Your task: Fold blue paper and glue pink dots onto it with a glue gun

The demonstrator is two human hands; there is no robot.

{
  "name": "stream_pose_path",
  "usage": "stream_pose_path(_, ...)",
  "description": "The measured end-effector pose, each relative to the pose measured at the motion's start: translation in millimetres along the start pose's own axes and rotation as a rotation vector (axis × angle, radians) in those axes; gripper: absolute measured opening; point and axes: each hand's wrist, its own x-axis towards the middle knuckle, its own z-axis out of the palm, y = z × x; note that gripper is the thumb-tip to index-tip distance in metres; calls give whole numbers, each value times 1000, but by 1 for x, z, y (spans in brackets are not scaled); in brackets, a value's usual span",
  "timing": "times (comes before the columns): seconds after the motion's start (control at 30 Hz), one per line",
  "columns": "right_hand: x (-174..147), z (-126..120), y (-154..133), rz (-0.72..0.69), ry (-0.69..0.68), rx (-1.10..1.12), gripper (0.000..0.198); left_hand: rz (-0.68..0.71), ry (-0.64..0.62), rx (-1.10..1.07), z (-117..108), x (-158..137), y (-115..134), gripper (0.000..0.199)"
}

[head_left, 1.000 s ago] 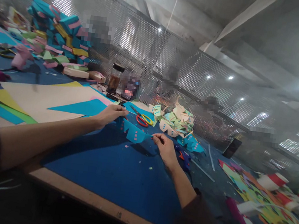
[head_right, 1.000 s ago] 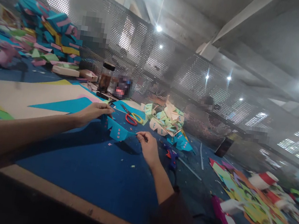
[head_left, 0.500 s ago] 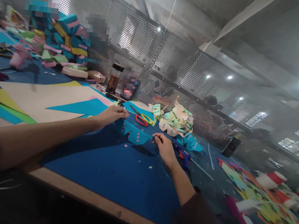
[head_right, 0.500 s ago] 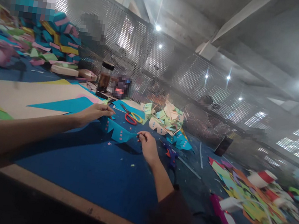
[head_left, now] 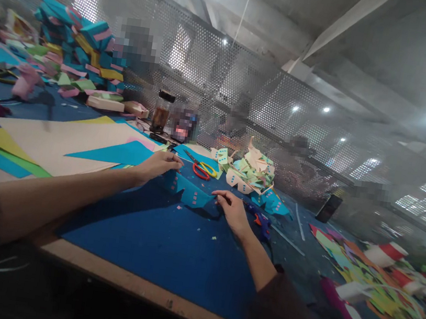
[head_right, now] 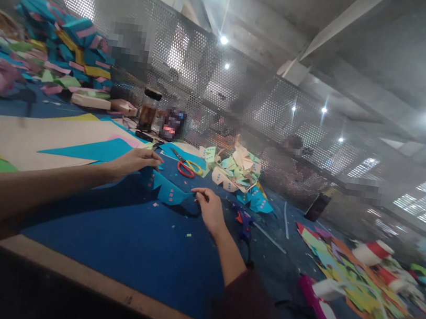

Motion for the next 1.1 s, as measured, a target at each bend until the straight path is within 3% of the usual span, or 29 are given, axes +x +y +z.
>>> stream_pose_path(0.3,-4,0,-13,-113,198,-108,26,-4,53,20,0,3,-5,20)
stream_pose_path(0.5,-12,11,-27,-329,145,-263,27,-8,62,41,1,2,-4,13)
stream_pose_path(0.63,-12,15,-24,-326,107,-345,25,4,58,43,2,0,-2,13)
stream_pose_path(0.87,-10,19,-18,-267,98,-284,16,46,34,73,3,-1,-2,16)
stream_pose_path(1.1,-7,11,-22,-257,165,-270,13,61,47,-83,0,-10,4,47)
